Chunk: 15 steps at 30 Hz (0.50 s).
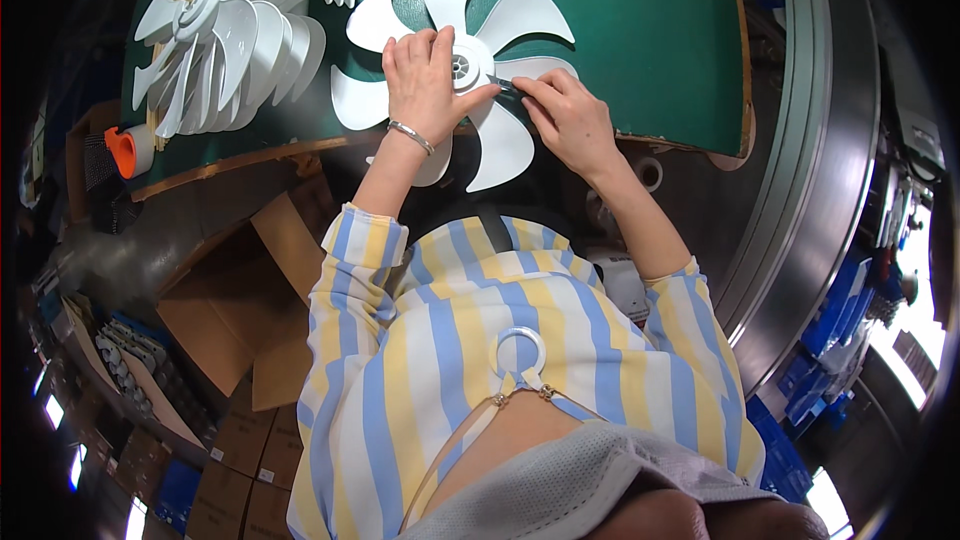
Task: Assembling plastic fan blades onto a central hub at a factory assembly station.
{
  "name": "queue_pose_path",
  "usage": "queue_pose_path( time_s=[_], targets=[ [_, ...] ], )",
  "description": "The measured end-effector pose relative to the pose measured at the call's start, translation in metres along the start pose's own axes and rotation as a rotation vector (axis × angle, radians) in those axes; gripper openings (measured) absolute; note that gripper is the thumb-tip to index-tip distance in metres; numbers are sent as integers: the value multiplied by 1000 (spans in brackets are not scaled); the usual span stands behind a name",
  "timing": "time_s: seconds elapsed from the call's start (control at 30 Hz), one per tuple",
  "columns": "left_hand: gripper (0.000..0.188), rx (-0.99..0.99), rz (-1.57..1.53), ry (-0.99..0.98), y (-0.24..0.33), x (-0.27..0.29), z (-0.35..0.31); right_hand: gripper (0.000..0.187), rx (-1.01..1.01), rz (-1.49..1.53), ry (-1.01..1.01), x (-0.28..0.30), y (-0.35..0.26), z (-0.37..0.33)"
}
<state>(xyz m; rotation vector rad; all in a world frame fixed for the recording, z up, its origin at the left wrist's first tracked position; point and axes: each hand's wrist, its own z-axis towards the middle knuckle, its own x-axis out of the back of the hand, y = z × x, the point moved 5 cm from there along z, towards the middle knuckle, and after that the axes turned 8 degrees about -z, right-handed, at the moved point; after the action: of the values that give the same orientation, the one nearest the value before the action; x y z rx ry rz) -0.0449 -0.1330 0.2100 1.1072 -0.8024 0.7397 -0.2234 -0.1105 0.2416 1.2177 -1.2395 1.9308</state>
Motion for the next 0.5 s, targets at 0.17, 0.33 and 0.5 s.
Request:
queue_pose_path(
  time_s=[0.17,0.33,0.5],
  targets=[
    [84,9,3,3,0,-1,0,23,-7,-10,-12,0,0,0],
    [83,18,0,11,1,-2,-1,23,-19,-44,-15,1,-3,1],
    [84,41,-1,32,0,-2,-1,23,-23,-68,0,2,-4,1]
  ],
)
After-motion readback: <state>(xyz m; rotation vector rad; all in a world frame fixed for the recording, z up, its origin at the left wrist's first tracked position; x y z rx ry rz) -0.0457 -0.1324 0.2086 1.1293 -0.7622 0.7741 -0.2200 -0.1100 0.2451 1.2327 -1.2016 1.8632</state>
